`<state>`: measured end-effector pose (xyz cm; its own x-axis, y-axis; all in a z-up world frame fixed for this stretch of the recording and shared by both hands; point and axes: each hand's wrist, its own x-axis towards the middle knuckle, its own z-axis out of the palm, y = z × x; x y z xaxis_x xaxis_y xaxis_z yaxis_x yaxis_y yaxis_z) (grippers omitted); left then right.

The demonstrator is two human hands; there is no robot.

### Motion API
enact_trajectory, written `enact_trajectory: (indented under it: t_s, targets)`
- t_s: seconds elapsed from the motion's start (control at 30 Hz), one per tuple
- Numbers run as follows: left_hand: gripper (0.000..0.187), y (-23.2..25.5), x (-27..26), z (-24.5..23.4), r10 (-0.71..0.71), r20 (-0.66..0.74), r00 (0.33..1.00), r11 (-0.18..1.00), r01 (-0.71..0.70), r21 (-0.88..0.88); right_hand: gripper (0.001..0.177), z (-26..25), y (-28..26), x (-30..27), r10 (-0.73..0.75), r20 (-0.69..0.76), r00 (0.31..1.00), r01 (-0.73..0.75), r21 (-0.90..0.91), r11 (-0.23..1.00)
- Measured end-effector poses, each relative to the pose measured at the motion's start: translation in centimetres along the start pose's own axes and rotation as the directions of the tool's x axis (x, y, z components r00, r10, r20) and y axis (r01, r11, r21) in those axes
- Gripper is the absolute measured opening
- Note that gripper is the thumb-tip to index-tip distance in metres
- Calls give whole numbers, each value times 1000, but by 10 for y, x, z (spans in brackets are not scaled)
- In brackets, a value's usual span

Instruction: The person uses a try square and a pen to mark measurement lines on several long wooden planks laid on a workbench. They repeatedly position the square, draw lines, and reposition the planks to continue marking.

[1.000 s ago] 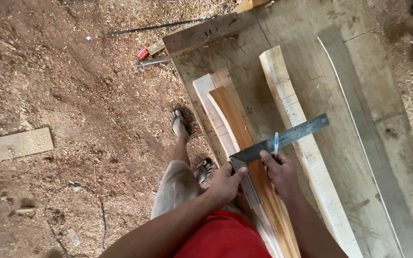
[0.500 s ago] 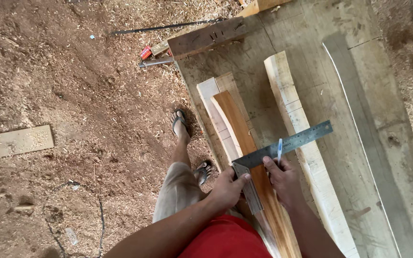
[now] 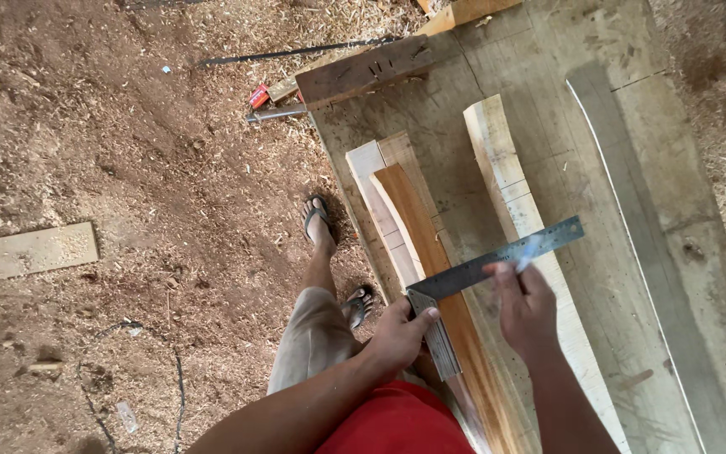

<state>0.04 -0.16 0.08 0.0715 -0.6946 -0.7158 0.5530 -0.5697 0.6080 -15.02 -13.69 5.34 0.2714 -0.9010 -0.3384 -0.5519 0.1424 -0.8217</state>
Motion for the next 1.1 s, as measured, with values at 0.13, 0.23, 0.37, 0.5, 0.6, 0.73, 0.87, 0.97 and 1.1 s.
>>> enact_trajectory:
  t_s: [0.13, 0.23, 0.37, 0.5, 0.6, 0.73, 0.87, 0.97, 1.1]
  targets:
    - [23, 3, -2, -3, -42, 13, 999, 996, 41, 75, 38, 3, -20, 7, -196, 56, 979, 195, 13, 981]
    - [23, 3, -4, -1, -37, -7, 999, 996, 37, 78, 36, 8, -27, 12, -240, 146, 960, 223, 123, 967]
    - [22, 2, -3, 0, -41, -19, 999, 998, 42, 52, 32, 21, -28, 13, -242, 230, 943, 190, 224, 956]
    - [22, -1, -1, 1, -7, -19, 1000, 999, 7, 40, 31, 30, -30, 14, -203, 273, 940, 163, 161, 973]
    - [20, -3, 0, 1, -35, 0, 999, 998, 35, -56, 29, 35, -30, 16, -187, 315, 931, 150, 139, 979]
    - [20, -6, 1, 2, -16, -27, 1000, 999, 15, -35, 29, 32, -28, 16, -173, 331, 928, 162, 63, 985]
    - [19, -6, 2, 3, -30, -29, 999, 997, 27, -76, 28, 8, -26, 27, -199, 249, 948, 216, -42, 976]
    - [20, -2, -1, 3, -19, -26, 999, 996, 16, -86, 30, -7, -22, 32, -251, 197, 948, 248, 40, 968]
    - [20, 7, -7, 2, -79, -7, 997, 995, 78, -63, 39, -16, -10, 18, -231, 99, 968, 240, -100, 966]
